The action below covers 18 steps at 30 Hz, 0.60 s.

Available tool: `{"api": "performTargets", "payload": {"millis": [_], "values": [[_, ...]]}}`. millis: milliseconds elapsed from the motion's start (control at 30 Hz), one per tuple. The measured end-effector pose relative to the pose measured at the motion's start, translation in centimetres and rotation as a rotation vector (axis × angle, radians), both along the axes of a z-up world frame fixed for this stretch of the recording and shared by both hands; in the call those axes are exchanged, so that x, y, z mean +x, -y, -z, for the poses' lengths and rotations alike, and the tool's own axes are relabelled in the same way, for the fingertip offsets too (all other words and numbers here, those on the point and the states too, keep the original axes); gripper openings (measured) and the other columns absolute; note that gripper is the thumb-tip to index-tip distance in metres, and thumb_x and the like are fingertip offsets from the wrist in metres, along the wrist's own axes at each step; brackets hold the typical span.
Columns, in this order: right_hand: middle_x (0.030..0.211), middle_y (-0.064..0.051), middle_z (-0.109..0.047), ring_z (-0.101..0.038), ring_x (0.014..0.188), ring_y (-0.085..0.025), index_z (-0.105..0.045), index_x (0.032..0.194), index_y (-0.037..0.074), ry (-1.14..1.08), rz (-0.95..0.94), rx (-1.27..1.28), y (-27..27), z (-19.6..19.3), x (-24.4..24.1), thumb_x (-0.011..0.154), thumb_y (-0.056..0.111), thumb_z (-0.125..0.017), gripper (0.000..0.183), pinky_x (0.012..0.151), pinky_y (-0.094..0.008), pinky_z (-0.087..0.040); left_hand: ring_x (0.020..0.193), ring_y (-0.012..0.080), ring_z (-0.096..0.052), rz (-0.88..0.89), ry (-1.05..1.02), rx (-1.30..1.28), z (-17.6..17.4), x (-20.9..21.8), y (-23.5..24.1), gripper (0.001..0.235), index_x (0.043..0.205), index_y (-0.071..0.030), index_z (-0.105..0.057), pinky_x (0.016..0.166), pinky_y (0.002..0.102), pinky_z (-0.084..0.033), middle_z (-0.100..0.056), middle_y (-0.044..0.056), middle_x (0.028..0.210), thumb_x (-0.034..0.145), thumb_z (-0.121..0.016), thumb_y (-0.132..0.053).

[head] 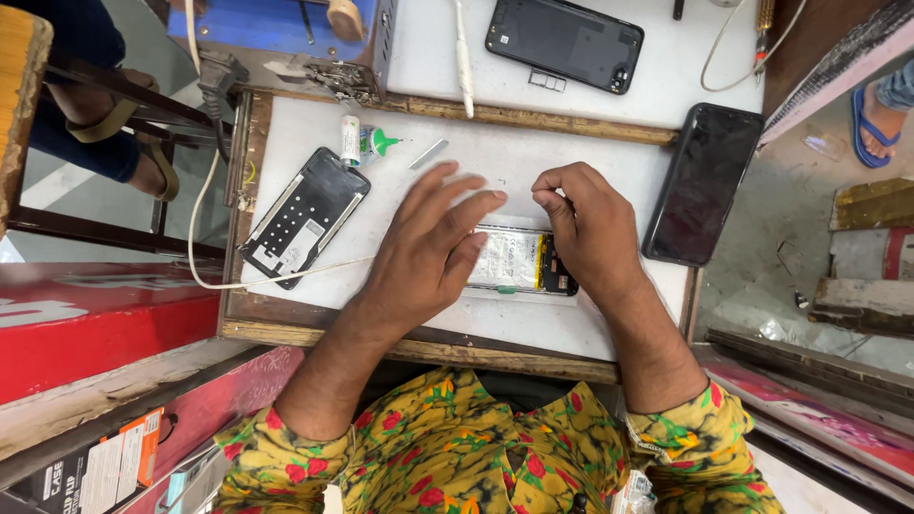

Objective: The person works on a disassembled smartphone, applying adhesive to the battery area and pressing components into place. The person uses a small red-handled tool to adjust parts and repeatedly wipes the battery surface with a cloth.

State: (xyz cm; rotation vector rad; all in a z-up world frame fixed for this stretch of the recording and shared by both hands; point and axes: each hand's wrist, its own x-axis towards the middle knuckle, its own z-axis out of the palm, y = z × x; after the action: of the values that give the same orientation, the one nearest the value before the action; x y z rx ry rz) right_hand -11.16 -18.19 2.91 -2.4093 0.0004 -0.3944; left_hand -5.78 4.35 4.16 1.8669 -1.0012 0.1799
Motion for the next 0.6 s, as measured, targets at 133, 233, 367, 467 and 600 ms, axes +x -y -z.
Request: {"api": "performTargets", "payload": {"millis": [133,233,367,467,600], "values": [[0.097,-0.008,-0.07,-0.068,0.076,-0.024,-0.066,0.103,0.005,-0.046,-0.013,0.024,-0.13,-0.4,0.27,0.099,0.015,-0.073,0.013,0.067,-0.034,-0.054,0.103,0.0275,-0.069,0.044,-0.324,-0.017,-0.39,-0.11,-0.15,0.046,0.135,-0.016,-0.063,0.095,0.036,-0.059,-0.065,0.011,0.12,0.094,-0.058,0.006],[0.09,-0.009,-0.07,-0.067,0.068,-0.023,-0.067,0.098,0.005,-0.158,-0.006,0.03,-0.01,-0.33,-0.2,0.091,0.02,-0.08,0.021,0.062,-0.034,-0.054,0.117,0.0447,-0.057,-0.036,0.128,0.028,-0.33,-0.33,-0.12,0.046,0.129,-0.006,-0.058,0.1,0.049,-0.048,-0.062,0.02,0.12,0.085,-0.066,0.004],[0.089,-0.007,-0.072,-0.07,0.071,-0.023,-0.07,0.096,0.007,-0.163,-0.08,0.027,-0.12,-0.47,0.23,0.089,0.021,-0.081,0.019,0.064,-0.034,-0.055,0.112,0.0341,-0.063,-0.06,-0.088,0.052,-0.38,0.14,-0.38,0.044,0.135,-0.013,-0.062,0.098,0.045,-0.053,-0.066,0.012,0.115,0.095,-0.068,0.003],[0.093,-0.006,-0.074,-0.072,0.077,-0.022,-0.072,0.1,0.008,-0.158,-0.119,0.014,-0.05,-0.36,-0.21,0.091,0.018,-0.079,0.015,0.067,-0.034,-0.056,0.122,0.0381,-0.061,0.032,-0.05,0.017,0.0,0.02,-0.31,0.05,0.137,-0.012,-0.059,0.104,0.046,-0.052,-0.066,0.014,0.124,0.091,-0.064,0.005],[0.094,-0.005,-0.076,-0.074,0.08,-0.022,-0.074,0.102,0.012,-0.164,-0.205,0.008,-0.39,-0.51,-0.13,0.092,0.017,-0.077,0.012,0.069,-0.033,-0.058,0.109,0.0324,-0.066,0.012,-0.203,-0.01,0.02,-0.06,-0.4,0.048,0.136,-0.014,-0.061,0.096,0.042,-0.057,-0.066,0.015,0.119,0.092,-0.063,0.004]]}}
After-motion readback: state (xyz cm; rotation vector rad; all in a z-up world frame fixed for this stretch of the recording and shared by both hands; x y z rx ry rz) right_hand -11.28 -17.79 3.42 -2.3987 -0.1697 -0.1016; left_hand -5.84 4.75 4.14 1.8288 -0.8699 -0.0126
